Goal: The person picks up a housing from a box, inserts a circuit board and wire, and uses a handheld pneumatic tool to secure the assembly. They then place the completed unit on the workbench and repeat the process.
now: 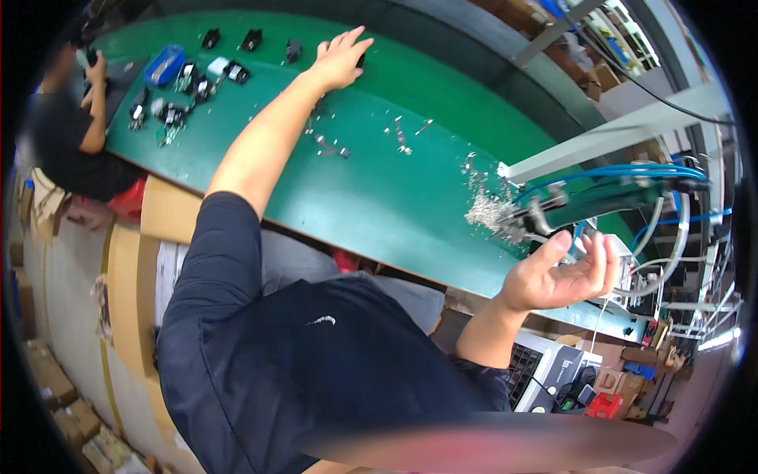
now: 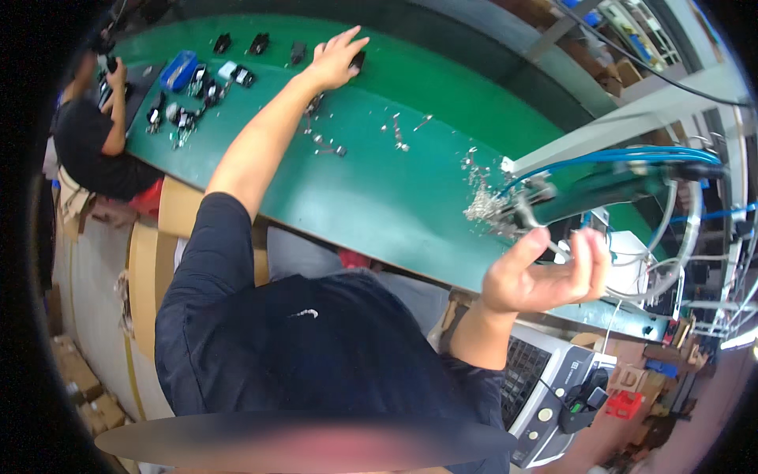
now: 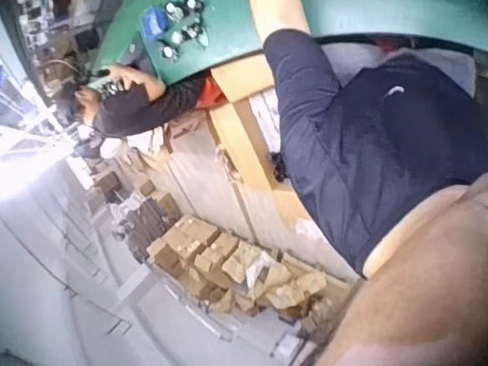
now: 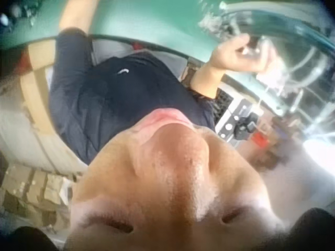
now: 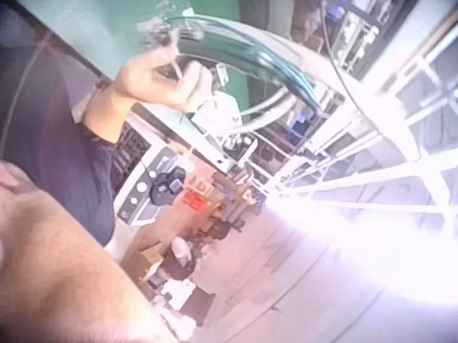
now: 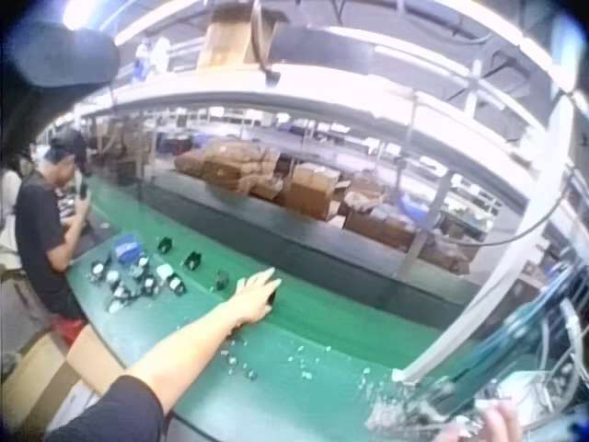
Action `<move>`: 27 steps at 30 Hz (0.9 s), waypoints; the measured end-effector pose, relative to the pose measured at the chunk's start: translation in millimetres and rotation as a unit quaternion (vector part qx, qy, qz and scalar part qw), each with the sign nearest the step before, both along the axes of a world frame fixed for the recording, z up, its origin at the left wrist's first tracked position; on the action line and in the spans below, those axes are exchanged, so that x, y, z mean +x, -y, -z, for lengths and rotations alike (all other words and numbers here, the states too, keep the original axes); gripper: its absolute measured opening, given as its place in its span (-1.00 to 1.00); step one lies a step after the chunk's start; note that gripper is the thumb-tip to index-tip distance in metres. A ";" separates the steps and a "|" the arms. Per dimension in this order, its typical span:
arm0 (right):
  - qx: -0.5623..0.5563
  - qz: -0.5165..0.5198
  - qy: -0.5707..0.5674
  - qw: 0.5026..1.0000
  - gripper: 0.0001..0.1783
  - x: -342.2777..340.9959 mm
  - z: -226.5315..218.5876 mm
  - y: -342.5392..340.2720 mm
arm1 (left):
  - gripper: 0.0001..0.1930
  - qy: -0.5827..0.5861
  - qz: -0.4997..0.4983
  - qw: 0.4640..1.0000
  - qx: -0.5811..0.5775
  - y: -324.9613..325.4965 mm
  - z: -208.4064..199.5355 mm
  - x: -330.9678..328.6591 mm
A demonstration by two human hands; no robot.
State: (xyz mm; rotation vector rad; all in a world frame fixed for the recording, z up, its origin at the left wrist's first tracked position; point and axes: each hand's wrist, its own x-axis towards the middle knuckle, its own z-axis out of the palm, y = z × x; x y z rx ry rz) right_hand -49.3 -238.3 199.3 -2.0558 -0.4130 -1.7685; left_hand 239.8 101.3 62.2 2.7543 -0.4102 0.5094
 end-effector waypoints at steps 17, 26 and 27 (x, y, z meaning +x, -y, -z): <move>-0.134 -0.221 -0.482 0.837 -0.77 134.2 188.1 -137.9 | -0.66 -0.211 -0.625 0.738 -0.141 -151.1 210.1 -595.3; -0.162 -0.186 -0.454 0.856 -0.85 81.4 179.7 -77.3 | -0.48 -0.300 -0.601 0.731 -0.118 -185.4 235.1 -607.9; -0.180 -0.175 -0.447 0.859 -0.80 69.5 180.3 -70.0 | -0.43 -0.351 -0.607 0.701 -0.131 -185.0 233.7 -589.8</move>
